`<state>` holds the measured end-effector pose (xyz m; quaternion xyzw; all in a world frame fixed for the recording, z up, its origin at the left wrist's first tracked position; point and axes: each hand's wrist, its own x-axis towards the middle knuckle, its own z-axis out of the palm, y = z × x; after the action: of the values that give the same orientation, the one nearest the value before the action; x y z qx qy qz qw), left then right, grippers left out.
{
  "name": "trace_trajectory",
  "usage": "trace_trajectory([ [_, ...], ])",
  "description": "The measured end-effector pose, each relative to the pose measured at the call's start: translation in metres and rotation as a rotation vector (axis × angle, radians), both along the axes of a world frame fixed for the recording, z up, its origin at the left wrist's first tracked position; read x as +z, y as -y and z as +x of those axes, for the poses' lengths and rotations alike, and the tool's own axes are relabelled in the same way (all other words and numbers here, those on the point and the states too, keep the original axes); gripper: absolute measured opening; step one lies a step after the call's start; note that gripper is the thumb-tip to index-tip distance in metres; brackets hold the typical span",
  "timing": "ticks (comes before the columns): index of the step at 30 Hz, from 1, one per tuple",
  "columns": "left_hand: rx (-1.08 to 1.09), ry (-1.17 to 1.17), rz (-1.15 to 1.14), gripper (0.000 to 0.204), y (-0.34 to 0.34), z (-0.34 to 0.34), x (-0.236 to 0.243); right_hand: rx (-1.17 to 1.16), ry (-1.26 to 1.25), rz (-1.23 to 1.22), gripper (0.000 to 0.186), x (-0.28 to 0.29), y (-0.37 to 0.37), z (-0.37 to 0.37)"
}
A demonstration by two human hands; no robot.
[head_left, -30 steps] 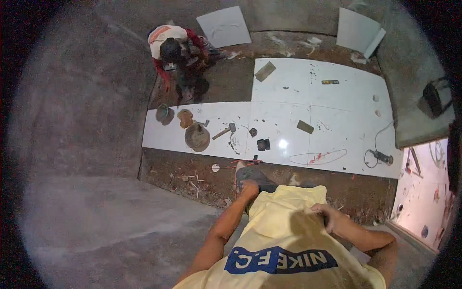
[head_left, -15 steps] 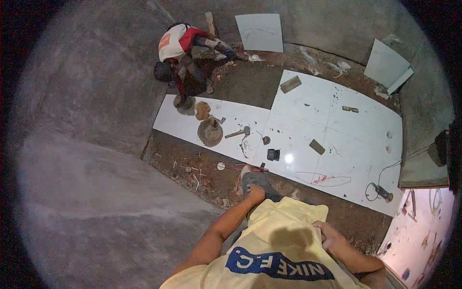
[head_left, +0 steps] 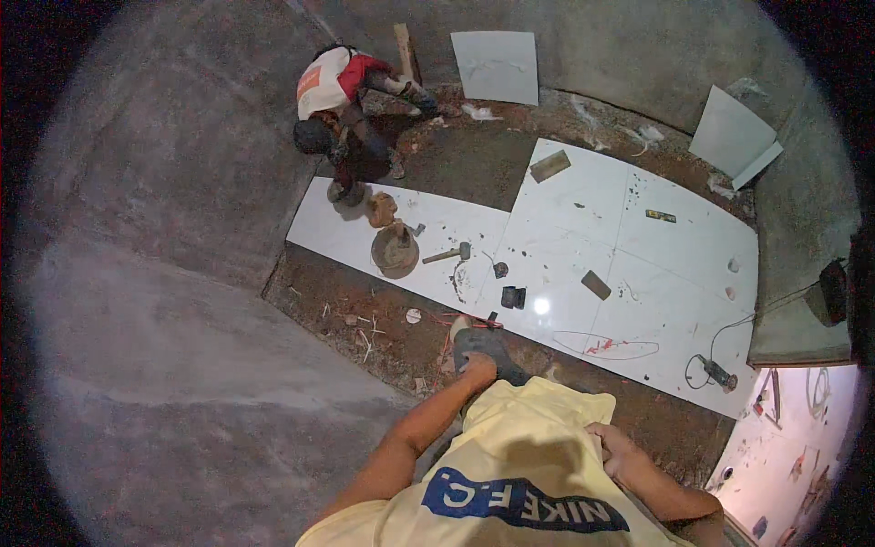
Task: The person mixes mortar in a bucket using a trowel and then applies it to the floor before another person assists in laying tiles.
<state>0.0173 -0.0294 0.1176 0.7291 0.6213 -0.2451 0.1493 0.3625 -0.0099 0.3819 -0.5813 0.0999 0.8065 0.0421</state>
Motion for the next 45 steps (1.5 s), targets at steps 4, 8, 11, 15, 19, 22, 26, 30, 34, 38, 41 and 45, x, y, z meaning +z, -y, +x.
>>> trace_trajectory([
  [4, 0.046, -0.005, -0.086, 0.038, -0.003, 0.003, -0.004, 0.071, -0.096, -0.032, 0.024, -0.002, -0.002, 0.005],
  [8, 0.018, 0.025, 0.057, 0.038, 0.015, -0.015, -0.005, 0.230, -0.070, 0.208, 0.026, -0.042, 0.014, 0.017],
  [11, -0.020, 0.122, -0.096, 0.038, -0.013, 0.008, 0.025, -0.018, -0.050, -0.012, 0.027, -0.023, 0.007, 0.017],
  [15, 0.046, 0.039, -0.388, 0.036, -0.008, -0.010, 0.015, 0.066, -0.063, -0.069, 0.027, -0.013, 0.004, 0.004],
  [19, 0.048, 0.051, -0.217, 0.037, -0.012, 0.003, 0.024, 0.099, -0.062, 0.058, 0.026, 0.001, 0.000, 0.004],
  [22, 0.066, 0.005, -0.218, 0.037, -0.008, -0.004, 0.014, 0.026, -0.072, -0.035, 0.025, 0.000, 0.000, 0.003],
  [26, 0.010, 0.077, -0.275, 0.037, -0.018, 0.004, 0.021, 0.013, -0.089, 0.009, 0.023, -0.011, 0.004, 0.014],
  [30, 0.105, -0.002, -0.092, 0.036, -0.007, 0.000, 0.018, 0.043, -0.066, -0.060, 0.023, 0.007, -0.004, 0.001],
  [34, -0.005, -0.006, -0.252, 0.031, -0.020, 0.003, 0.026, 0.050, -0.034, -0.056, 0.022, -0.006, -0.003, 0.009],
  [38, -0.045, 0.004, -0.162, 0.029, 0.000, -0.015, 0.007, 0.043, -0.068, 0.070, 0.019, -0.005, 0.004, 0.008],
  [41, -0.062, 0.088, -0.025, 0.028, -0.009, 0.000, 0.012, 0.249, -0.051, 0.249, 0.018, -0.081, 0.022, 0.040],
  [45, -0.025, 0.152, -0.005, 0.027, 0.004, -0.013, -0.002, 0.026, -0.137, -0.125, 0.021, -0.009, -0.003, 0.009],
])
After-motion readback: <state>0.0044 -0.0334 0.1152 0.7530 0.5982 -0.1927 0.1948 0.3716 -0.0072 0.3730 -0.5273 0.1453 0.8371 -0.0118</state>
